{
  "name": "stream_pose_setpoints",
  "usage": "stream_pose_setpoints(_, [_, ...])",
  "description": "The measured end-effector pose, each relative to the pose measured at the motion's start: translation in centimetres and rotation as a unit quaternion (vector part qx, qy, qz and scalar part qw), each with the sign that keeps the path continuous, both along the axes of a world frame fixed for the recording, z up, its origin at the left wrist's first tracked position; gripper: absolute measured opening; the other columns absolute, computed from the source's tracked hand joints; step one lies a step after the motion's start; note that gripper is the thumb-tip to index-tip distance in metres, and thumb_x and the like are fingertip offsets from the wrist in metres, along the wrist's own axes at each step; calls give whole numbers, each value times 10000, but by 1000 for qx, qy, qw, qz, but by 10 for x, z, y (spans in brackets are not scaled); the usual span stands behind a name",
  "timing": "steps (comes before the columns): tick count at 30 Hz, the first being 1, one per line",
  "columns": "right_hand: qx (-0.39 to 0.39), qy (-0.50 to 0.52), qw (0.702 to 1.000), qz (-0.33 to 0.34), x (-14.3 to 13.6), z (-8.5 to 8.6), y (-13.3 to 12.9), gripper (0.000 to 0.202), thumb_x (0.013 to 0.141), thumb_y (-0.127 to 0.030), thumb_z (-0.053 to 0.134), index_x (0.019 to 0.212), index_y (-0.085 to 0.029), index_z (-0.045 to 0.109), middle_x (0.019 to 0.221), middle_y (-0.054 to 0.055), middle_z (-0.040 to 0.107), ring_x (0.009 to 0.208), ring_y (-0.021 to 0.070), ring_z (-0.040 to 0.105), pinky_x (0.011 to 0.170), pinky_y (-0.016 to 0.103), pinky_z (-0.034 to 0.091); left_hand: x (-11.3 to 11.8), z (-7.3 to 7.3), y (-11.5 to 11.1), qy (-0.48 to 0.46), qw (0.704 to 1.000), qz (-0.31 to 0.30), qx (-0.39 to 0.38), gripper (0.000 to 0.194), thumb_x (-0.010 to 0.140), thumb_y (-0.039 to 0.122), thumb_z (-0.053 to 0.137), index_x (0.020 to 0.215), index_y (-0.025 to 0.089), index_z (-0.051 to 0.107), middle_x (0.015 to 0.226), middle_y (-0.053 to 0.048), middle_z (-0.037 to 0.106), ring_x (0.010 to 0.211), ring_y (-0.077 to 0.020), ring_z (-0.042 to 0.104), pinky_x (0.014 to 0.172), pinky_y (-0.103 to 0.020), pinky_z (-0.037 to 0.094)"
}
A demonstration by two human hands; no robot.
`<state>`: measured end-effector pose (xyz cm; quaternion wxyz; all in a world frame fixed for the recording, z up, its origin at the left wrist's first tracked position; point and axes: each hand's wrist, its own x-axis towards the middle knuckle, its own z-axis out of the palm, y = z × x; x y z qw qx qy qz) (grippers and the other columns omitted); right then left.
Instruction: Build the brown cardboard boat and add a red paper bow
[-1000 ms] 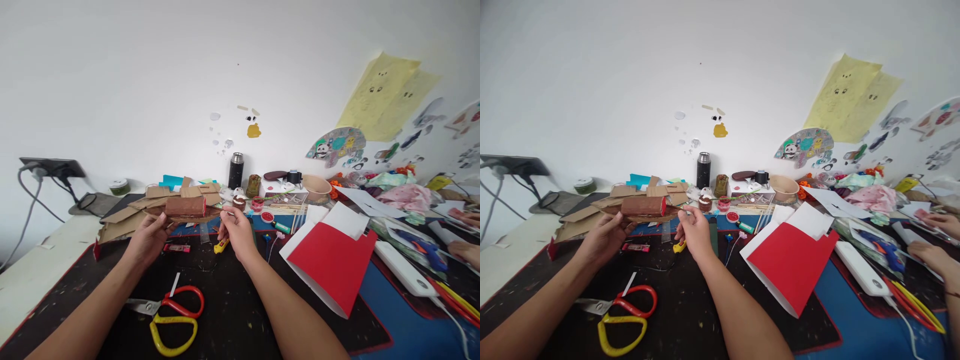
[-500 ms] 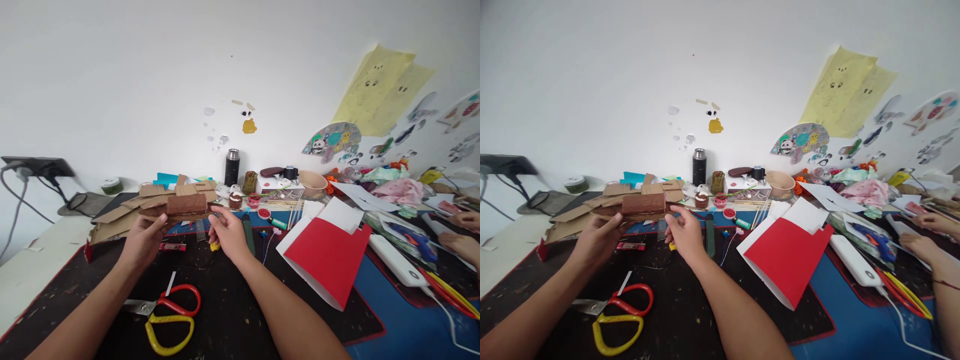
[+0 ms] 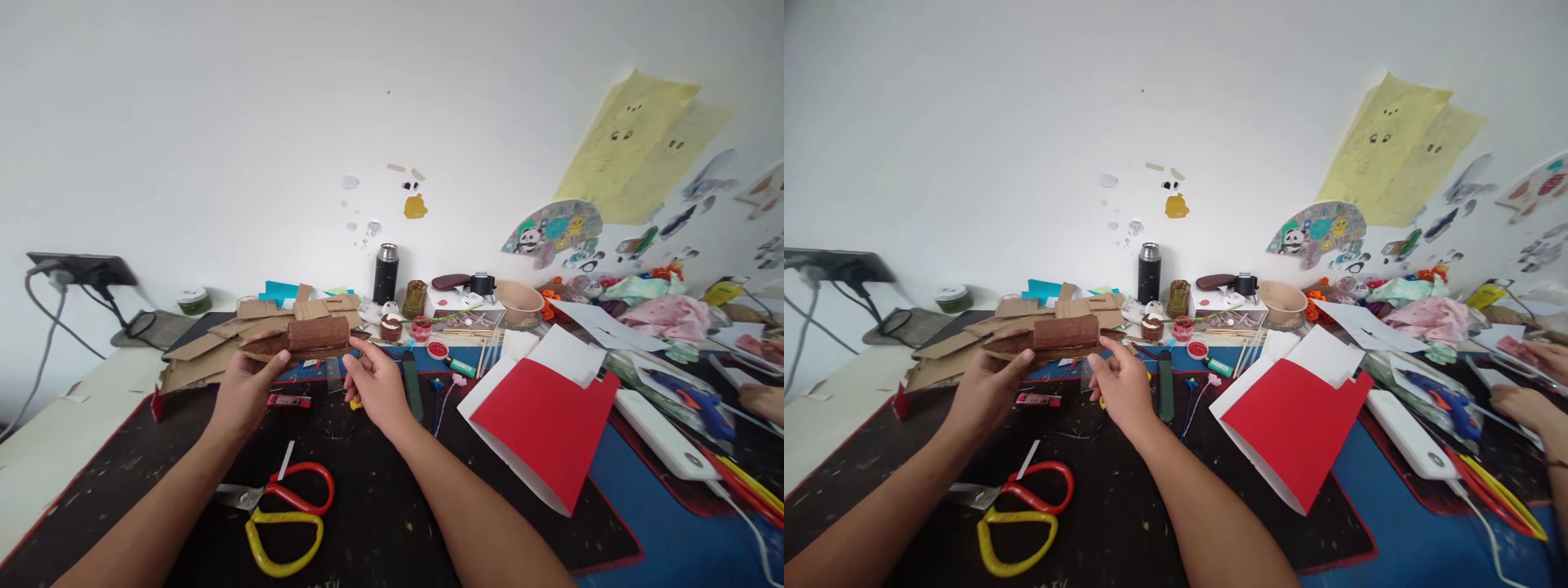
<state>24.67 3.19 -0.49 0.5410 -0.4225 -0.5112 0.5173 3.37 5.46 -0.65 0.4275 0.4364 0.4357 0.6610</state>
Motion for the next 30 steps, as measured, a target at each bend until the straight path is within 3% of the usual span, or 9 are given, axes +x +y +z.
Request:
stream_pose_setpoints(5, [13, -22, 1000, -9, 1, -1, -1, 728, 935, -592, 734, 1510, -147, 687, 640, -60, 654, 484, 135, 617, 488, 247, 477, -2, 1, -3, 55, 998, 28, 5, 648, 712, 568, 991, 1191, 218, 731, 1173, -104, 834, 1100, -372, 790, 1008, -545, 649])
stream_pose_setpoints(12, [27, -50, 998, -22, 3, -2, -2, 692, 946, -582, 717, 1484, -146, 720, 597, -57, 637, 488, 149, 604, 502, 263, 487, -4, 5, -7, 119, 991, 46, 44, 617, 766, 591, 941, 1221, 236, 723, 1312, -129, 804, 1310, -407, 720, 1151, -571, 573])
stream_pose_setpoints(18, [-7, -10, 1000, -12, 3, 3, -1, 769, 895, -628, 753, 1443, -93, 688, 597, -56, 641, 456, 141, 604, 450, 231, 437, -3, 4, -6, 134, 988, 49, 61, 595, 795, 577, 915, 1245, 247, 709, 1259, -121, 816, 1256, -391, 748, 1086, -540, 614])
stream_pose_setpoints(30, [-31, 13, 999, -18, 3, 4, -1, 873, 849, -693, 810, 1478, -108, 659, 613, -45, 661, 452, 150, 622, 429, 218, 421, -1, -4, -5, 142, 987, 34, 61, 613, 814, 616, 892, 1256, 249, 679, 1292, -131, 813, 1231, -380, 779, 1074, -540, 632])
